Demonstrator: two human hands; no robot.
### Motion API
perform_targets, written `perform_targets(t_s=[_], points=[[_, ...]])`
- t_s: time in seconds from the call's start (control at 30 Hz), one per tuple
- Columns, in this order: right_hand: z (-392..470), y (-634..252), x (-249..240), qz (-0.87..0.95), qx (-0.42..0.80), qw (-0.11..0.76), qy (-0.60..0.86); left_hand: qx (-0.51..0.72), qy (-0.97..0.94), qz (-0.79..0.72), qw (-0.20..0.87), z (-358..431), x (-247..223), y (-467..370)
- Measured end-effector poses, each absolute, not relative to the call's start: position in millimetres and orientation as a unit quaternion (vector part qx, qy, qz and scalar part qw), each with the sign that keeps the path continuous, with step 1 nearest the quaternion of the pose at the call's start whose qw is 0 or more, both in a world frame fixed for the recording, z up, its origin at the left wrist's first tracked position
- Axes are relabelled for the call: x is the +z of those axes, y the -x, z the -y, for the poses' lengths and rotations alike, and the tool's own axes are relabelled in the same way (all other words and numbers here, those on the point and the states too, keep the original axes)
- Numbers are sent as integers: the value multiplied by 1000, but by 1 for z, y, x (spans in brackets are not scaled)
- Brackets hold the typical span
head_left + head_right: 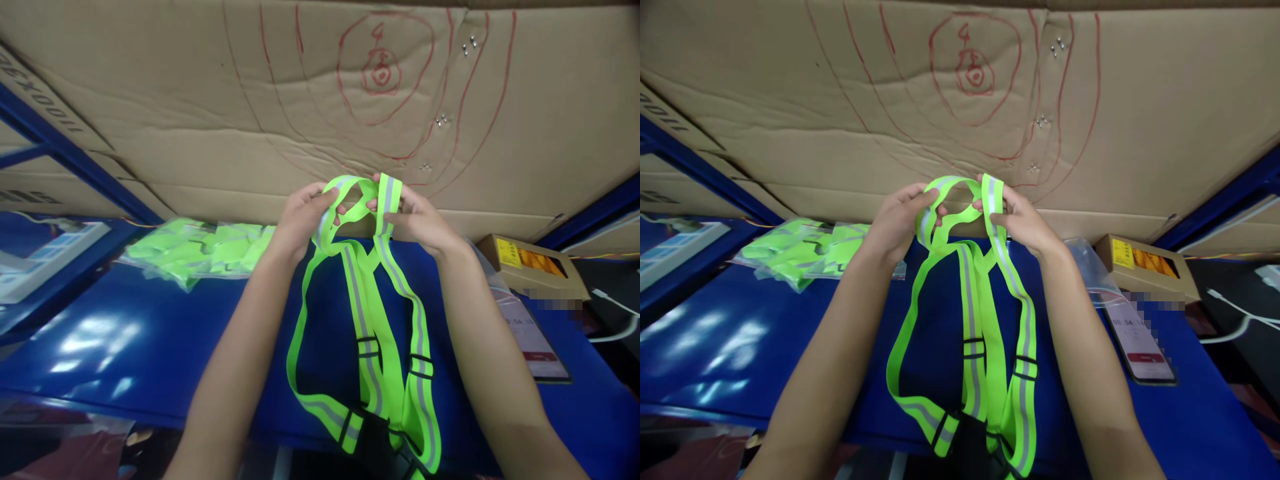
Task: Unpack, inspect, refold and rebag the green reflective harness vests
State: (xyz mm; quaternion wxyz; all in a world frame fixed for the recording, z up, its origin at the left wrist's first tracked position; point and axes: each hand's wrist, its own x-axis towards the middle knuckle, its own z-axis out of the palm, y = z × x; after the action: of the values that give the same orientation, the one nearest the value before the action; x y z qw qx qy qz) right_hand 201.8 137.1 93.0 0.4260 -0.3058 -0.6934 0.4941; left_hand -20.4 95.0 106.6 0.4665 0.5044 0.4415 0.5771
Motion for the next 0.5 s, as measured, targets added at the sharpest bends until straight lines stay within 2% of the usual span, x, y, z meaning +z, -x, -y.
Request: perform_targets(t_s=[0.17,0.37,0.5], points=[[-136,-199,94,620,575,415,337,546,-500,-409,533,-93,109,20],[-131,-196,99,575,629,365,376,506,-545,-385,547,-90,107,20],[-134,-199,98,541,623,399,401,452,-550,-391,583,-89,107,23]])
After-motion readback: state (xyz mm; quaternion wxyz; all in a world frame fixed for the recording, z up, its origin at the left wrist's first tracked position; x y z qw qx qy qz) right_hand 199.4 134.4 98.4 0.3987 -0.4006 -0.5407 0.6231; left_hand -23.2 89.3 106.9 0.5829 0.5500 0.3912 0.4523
